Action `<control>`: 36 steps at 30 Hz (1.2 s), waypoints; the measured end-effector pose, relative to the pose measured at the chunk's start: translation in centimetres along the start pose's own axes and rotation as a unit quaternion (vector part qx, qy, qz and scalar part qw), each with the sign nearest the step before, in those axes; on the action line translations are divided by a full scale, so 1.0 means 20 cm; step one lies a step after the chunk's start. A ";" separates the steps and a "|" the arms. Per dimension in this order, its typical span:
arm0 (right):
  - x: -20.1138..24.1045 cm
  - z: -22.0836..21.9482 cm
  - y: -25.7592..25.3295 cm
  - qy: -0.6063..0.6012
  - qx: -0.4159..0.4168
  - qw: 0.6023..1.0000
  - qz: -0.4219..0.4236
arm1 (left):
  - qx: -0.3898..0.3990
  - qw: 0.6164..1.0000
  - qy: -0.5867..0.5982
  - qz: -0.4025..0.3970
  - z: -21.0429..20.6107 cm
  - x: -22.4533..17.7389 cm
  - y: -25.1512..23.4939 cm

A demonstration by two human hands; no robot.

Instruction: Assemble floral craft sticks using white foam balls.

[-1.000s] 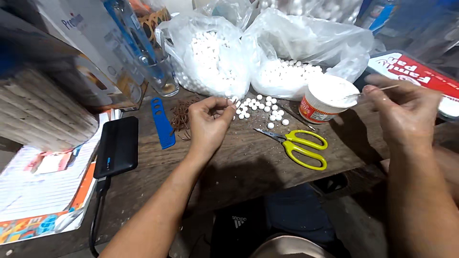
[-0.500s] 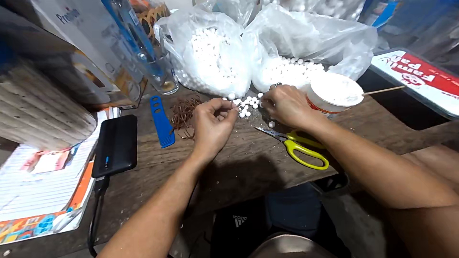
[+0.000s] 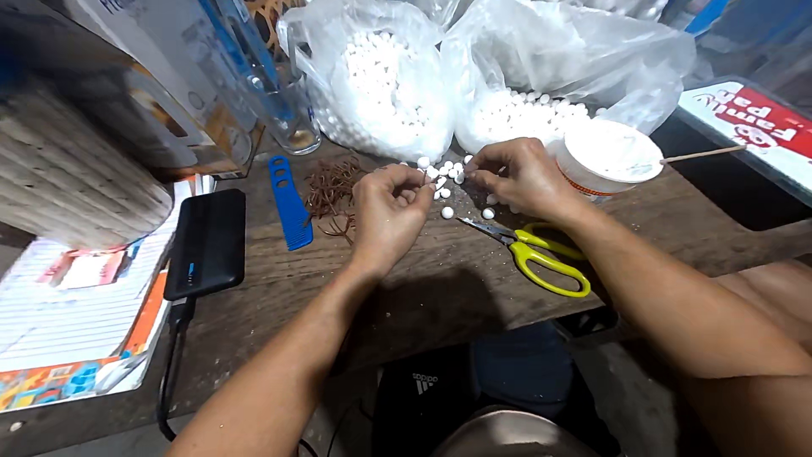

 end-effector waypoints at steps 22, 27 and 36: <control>0.12 0.00 -0.04 -0.459 -0.099 0.882 -0.048 | -0.033 0.999 0.025 0.010 0.02 0.00 -0.02; 0.10 -0.02 -0.04 -0.536 -0.097 0.835 -0.080 | -0.025 0.999 0.007 -0.025 0.00 0.00 -0.01; 0.10 -0.03 -0.03 -0.529 -0.110 0.838 -0.080 | -0.024 0.999 0.004 -0.036 0.00 0.00 0.00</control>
Point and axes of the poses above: each hand's wrist, its own y-axis away from the middle knuckle, its own z-axis out of the back of the hand, x = y × z, the point moved 1 cm from there along -y, towards the middle knuckle, and after that the axes turned 13 degrees about z, right-handed, at the moved point
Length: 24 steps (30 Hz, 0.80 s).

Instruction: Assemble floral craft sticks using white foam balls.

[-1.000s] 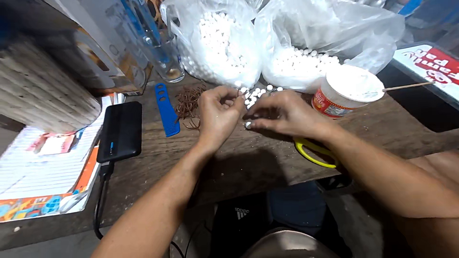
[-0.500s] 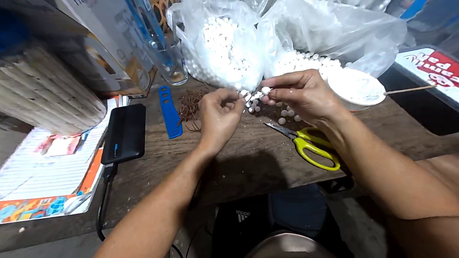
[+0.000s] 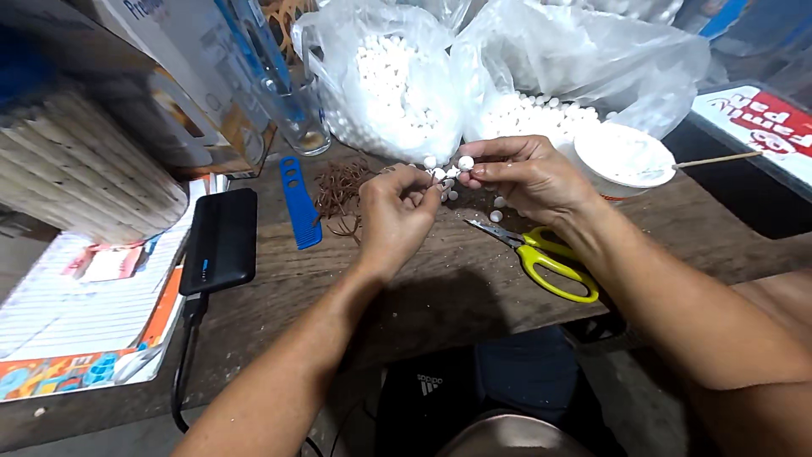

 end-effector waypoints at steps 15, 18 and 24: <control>-0.01 0.01 0.00 0.034 0.009 0.999 0.033 | -0.008 1.000 -0.021 -0.011 0.00 0.01 0.00; -0.02 0.01 0.00 0.066 0.015 0.997 0.045 | -0.008 1.000 -0.018 -0.013 0.00 0.00 0.00; -0.01 0.00 0.01 0.063 0.014 0.997 0.036 | -0.006 1.000 -0.010 -0.011 -0.01 0.01 0.00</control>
Point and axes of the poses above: each hand's wrist, its own y-axis away from the middle knuckle, its own z-axis out of the back of the hand, x = y × z, the point moved 1 cm from there along -y, towards the middle knuckle, and after that the axes turned 13 degrees about z, right-handed, at the moved point
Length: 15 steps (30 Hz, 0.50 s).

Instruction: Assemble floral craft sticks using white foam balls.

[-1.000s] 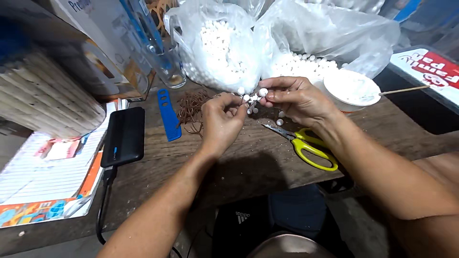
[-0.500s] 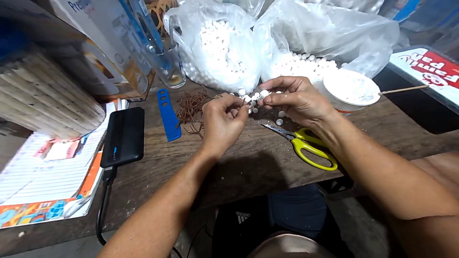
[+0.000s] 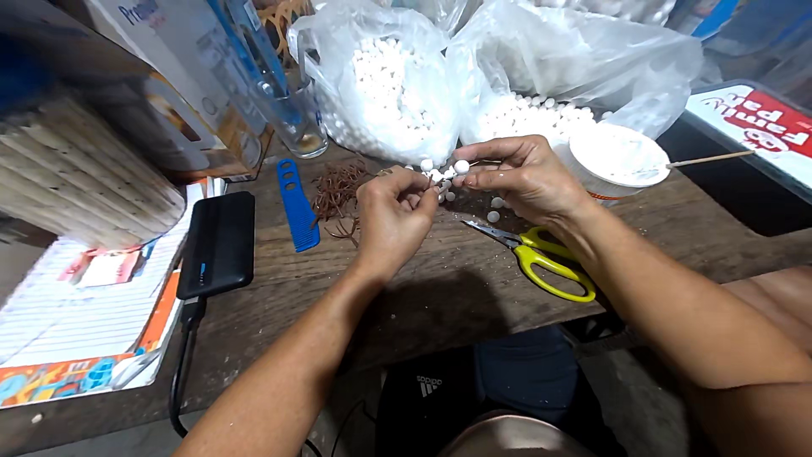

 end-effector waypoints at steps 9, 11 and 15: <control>0.00 0.00 0.00 -0.009 -0.015 1.000 -0.005 | -0.003 1.000 -0.004 -0.007 0.00 0.00 0.00; 0.00 0.00 -0.01 -0.012 -0.020 1.000 -0.010 | -0.001 1.000 -0.003 -0.004 0.00 0.00 0.00; -0.01 0.00 0.00 -0.004 -0.013 1.000 0.005 | 0.003 1.000 -0.006 -0.002 0.00 0.00 0.00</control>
Point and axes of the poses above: each hand's wrist, its own y-axis away from the middle knuckle, its own z-axis out of the back of the hand, x = y × z, the point moved 1 cm from there along -y, towards the middle knuckle, and after that the axes turned 13 degrees about z, right-handed, at the moved point
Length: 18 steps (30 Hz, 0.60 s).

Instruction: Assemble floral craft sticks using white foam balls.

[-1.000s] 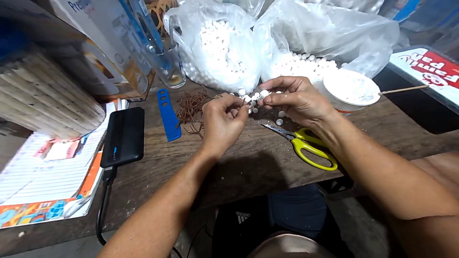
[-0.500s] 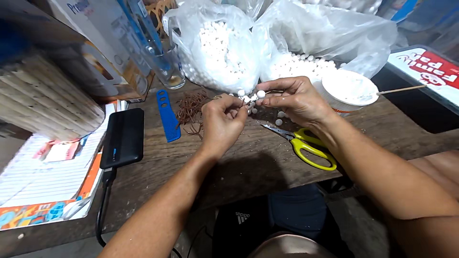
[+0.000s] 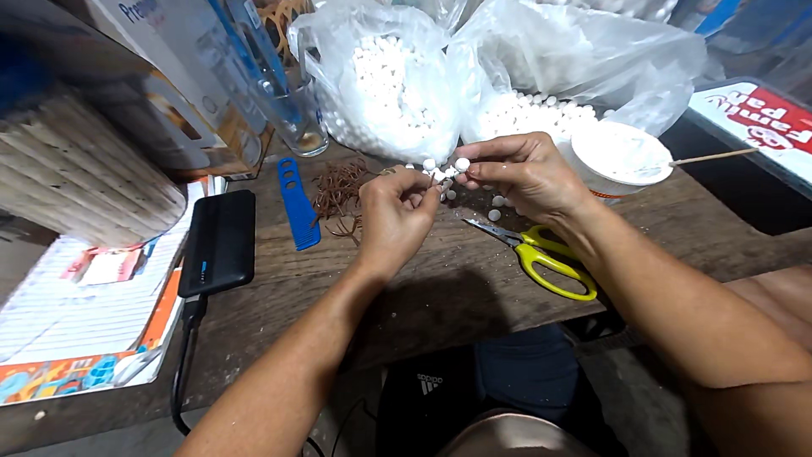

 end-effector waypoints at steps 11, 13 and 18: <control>-0.01 0.00 0.01 0.035 0.010 0.999 0.026 | 0.008 1.000 -0.012 0.001 0.00 -0.01 0.01; -0.01 0.00 0.01 0.036 0.011 0.999 0.028 | 0.006 1.000 -0.016 -0.002 0.00 -0.02 0.01; -0.01 -0.01 0.01 0.047 0.018 0.998 0.031 | -0.001 1.000 -0.029 -0.011 0.00 -0.02 0.01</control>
Point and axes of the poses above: each hand's wrist, its own y-axis away from the middle knuckle, its own z-axis out of the back of the hand, x = y × z, the point moved 1 cm from there along -y, towards the middle knuckle, and after that the axes turned 13 degrees about z, right-handed, at the moved point
